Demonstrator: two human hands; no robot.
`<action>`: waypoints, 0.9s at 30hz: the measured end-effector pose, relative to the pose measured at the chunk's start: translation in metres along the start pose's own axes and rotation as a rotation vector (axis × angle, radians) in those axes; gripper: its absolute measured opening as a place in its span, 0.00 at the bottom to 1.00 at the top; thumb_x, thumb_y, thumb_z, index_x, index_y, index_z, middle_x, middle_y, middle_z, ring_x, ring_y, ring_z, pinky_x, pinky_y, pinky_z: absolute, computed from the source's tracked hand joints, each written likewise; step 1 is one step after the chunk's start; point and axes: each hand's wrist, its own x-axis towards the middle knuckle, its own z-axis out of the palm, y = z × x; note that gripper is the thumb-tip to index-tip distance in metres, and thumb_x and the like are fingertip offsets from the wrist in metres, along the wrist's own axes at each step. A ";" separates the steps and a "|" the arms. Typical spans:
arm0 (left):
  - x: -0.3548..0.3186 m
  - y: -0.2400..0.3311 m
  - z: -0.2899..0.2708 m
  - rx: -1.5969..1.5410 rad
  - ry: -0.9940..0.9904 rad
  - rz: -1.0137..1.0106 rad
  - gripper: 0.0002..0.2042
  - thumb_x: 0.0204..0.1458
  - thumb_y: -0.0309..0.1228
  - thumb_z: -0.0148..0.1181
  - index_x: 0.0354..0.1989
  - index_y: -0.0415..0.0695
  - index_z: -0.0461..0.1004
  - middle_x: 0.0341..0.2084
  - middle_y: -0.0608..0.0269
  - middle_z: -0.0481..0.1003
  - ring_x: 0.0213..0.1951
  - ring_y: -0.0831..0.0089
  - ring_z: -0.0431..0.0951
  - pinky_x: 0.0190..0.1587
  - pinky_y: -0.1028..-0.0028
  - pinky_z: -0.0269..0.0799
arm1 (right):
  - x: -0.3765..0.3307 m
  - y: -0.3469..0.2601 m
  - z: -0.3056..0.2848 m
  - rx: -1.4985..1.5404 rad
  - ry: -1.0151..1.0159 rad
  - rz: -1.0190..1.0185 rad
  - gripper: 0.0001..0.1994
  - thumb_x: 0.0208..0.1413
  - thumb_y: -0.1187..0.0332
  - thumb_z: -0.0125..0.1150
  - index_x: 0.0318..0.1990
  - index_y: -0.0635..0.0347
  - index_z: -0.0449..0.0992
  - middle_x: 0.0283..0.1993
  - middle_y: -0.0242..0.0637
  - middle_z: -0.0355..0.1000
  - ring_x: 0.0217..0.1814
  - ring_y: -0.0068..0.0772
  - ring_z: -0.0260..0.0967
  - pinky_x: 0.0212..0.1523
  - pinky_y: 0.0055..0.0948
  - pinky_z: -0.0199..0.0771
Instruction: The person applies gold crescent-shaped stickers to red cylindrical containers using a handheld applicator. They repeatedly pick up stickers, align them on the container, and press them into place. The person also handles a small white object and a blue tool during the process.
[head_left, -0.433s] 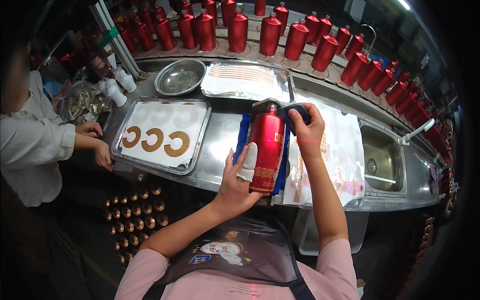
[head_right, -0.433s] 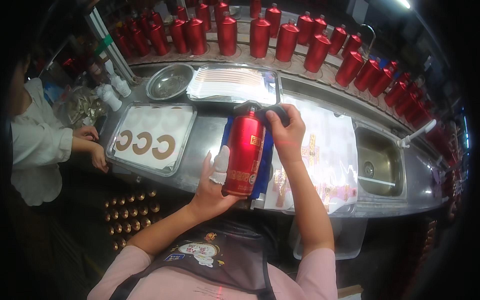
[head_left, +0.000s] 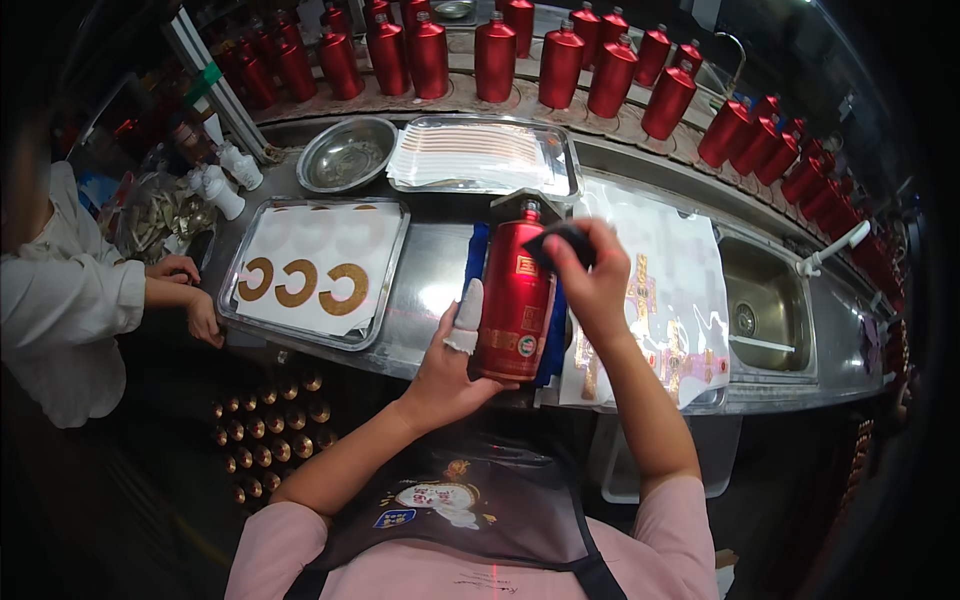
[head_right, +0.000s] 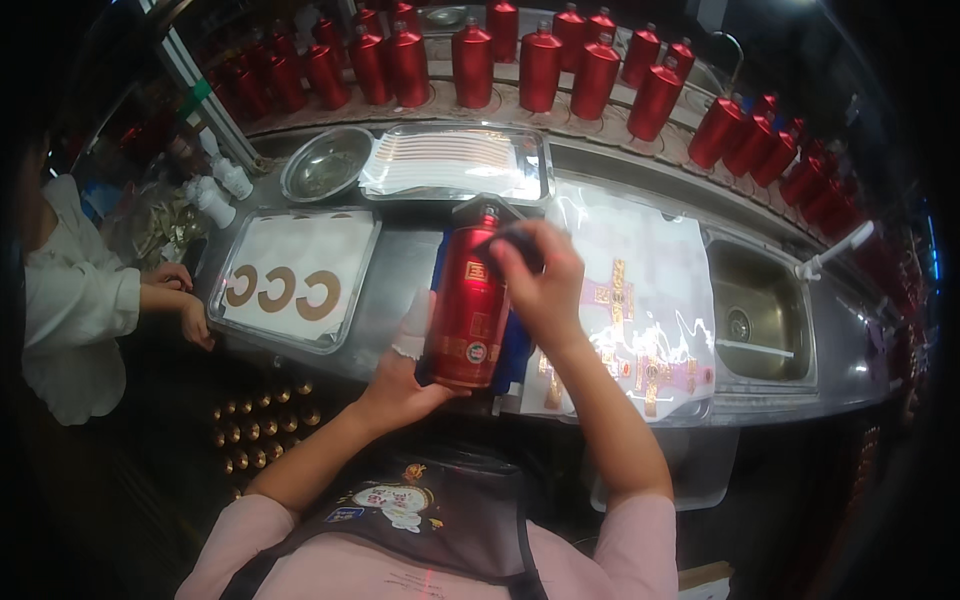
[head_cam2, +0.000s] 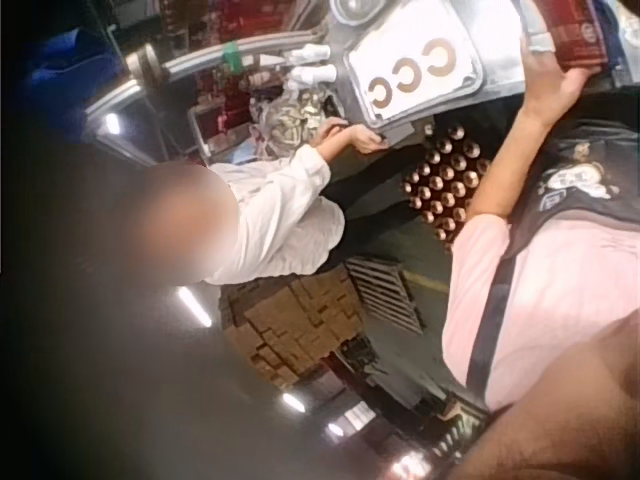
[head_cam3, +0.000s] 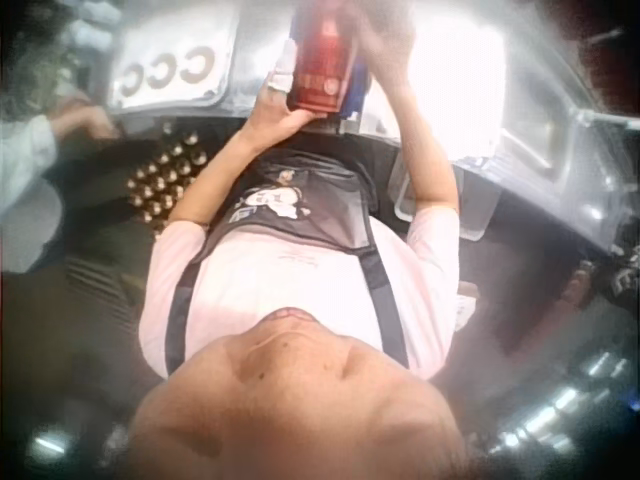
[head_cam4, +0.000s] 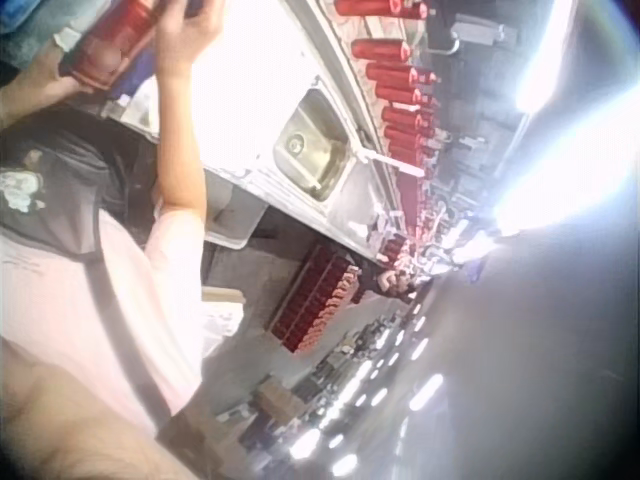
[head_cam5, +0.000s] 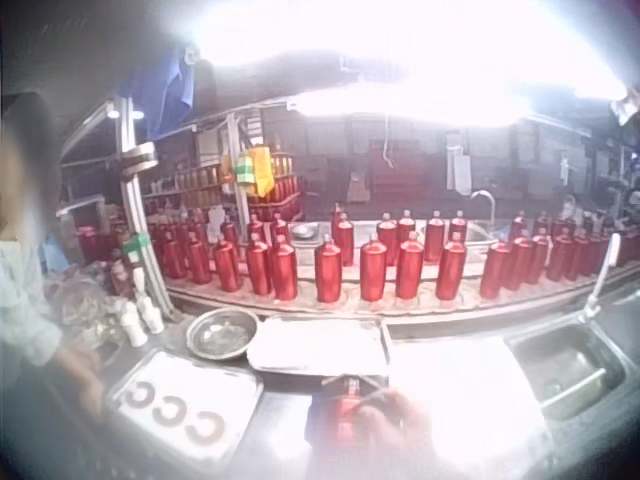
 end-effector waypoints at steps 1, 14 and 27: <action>-0.001 -0.003 -0.002 0.033 -0.011 0.008 0.41 0.45 0.39 0.75 0.68 0.45 0.63 0.70 0.47 0.59 0.70 0.44 0.55 0.75 0.54 0.42 | 0.013 0.004 0.003 0.034 0.087 0.022 0.09 0.51 0.76 0.71 0.38 0.65 0.77 0.33 0.39 0.76 0.35 0.32 0.73 0.40 0.25 0.73; 0.001 -0.013 -0.012 0.211 -0.119 -0.074 0.49 0.43 0.45 0.75 0.74 0.48 0.55 0.74 0.43 0.49 0.77 0.49 0.42 0.72 0.36 0.30 | 0.009 -0.021 0.004 -0.130 0.081 -0.110 0.07 0.50 0.75 0.68 0.36 0.59 0.78 0.31 0.40 0.75 0.34 0.43 0.72 0.38 0.34 0.73; 0.003 -0.019 -0.003 0.215 -0.103 0.083 0.57 0.40 0.48 0.78 0.76 0.40 0.48 0.74 0.39 0.50 0.75 0.48 0.51 0.70 0.35 0.33 | -0.137 -0.031 -0.005 0.252 0.225 0.525 0.08 0.58 0.71 0.70 0.39 0.63 0.77 0.33 0.31 0.74 0.35 0.21 0.69 0.37 0.22 0.70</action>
